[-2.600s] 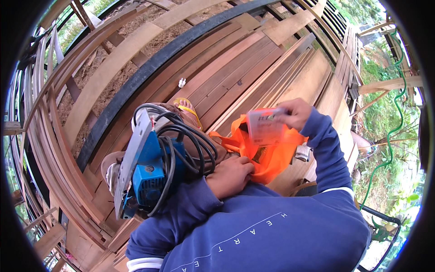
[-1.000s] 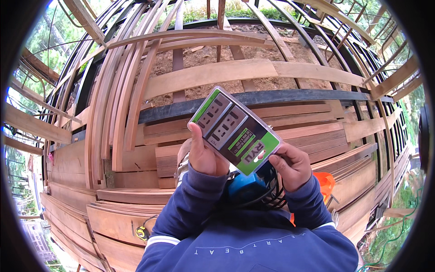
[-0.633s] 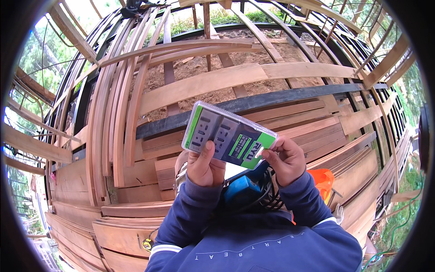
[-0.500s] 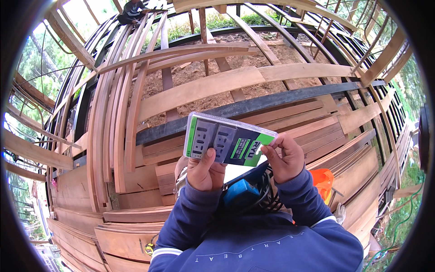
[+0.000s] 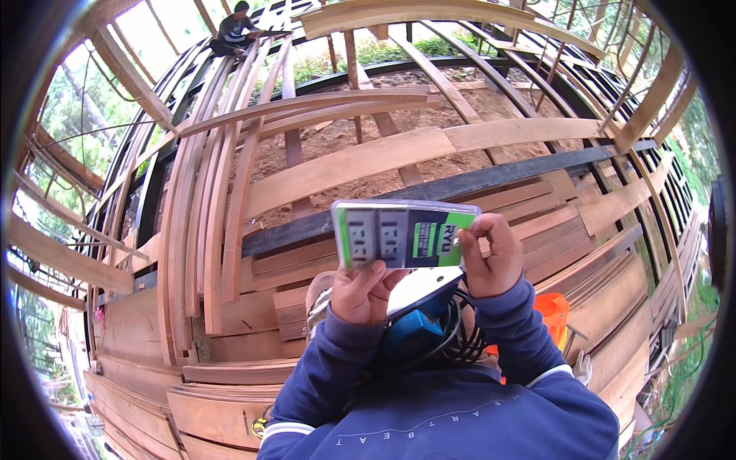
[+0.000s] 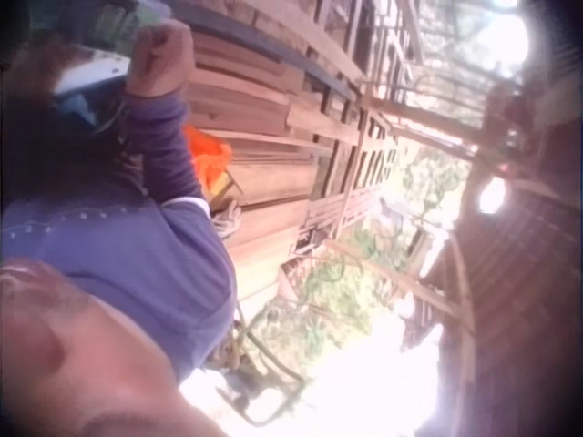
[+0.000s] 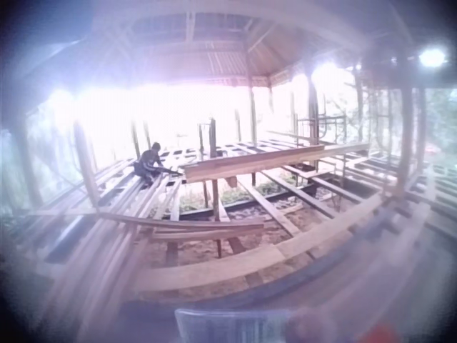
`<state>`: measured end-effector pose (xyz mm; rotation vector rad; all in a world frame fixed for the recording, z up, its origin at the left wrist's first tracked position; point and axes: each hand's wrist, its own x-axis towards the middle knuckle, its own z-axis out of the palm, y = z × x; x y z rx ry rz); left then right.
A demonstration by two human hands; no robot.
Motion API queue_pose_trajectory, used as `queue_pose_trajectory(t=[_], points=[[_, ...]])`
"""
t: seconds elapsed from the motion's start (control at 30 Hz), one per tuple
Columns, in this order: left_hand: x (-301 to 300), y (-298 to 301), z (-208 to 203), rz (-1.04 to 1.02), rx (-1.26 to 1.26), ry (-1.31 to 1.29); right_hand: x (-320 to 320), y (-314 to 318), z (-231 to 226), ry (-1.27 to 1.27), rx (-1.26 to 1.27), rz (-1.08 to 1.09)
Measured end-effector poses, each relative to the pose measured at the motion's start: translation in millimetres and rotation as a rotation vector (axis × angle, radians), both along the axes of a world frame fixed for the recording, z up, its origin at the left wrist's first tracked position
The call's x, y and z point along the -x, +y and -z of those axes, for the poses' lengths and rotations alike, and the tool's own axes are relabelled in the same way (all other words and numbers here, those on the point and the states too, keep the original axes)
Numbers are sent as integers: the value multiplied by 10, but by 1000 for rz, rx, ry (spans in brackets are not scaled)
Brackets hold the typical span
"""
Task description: The person handles a yellow plastic housing for electrical components and a small metal piece, then opens a plastic package containing a new blade for a hand planer.
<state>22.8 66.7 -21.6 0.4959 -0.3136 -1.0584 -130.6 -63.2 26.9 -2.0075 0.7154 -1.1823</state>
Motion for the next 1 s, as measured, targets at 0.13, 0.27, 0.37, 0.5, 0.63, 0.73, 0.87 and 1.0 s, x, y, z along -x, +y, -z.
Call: queue_pose_trajectory(t=[0.13, 0.27, 0.37, 0.5, 0.63, 0.73, 0.87, 1.0], points=[[35, -31, -32, 34, 34, 180, 14, -15, -69, -36, 569, -137], [29, -90, -39, 95, 232, 25, -19, 168, -83, 52, 829, -255], [82, -63, -155, 71, 295, 143, -21, 304, 9, 110, 803, -324], [52, -46, -160, 45, 194, 232, -37, 371, 59, 50, 597, -323], [1, -20, -166, 43, 167, 124, 118, 437, 63, -11, 184, -182], [2, 5, -107, -46, 60, 34, 202, 424, 123, -30, -231, -273], [45, 16, -108, -105, 13, 16, 155, 489, -2, -33, -759, -448], [73, 38, -70, -160, -26, 38, 116, 455, 0, -62, -854, -487]])
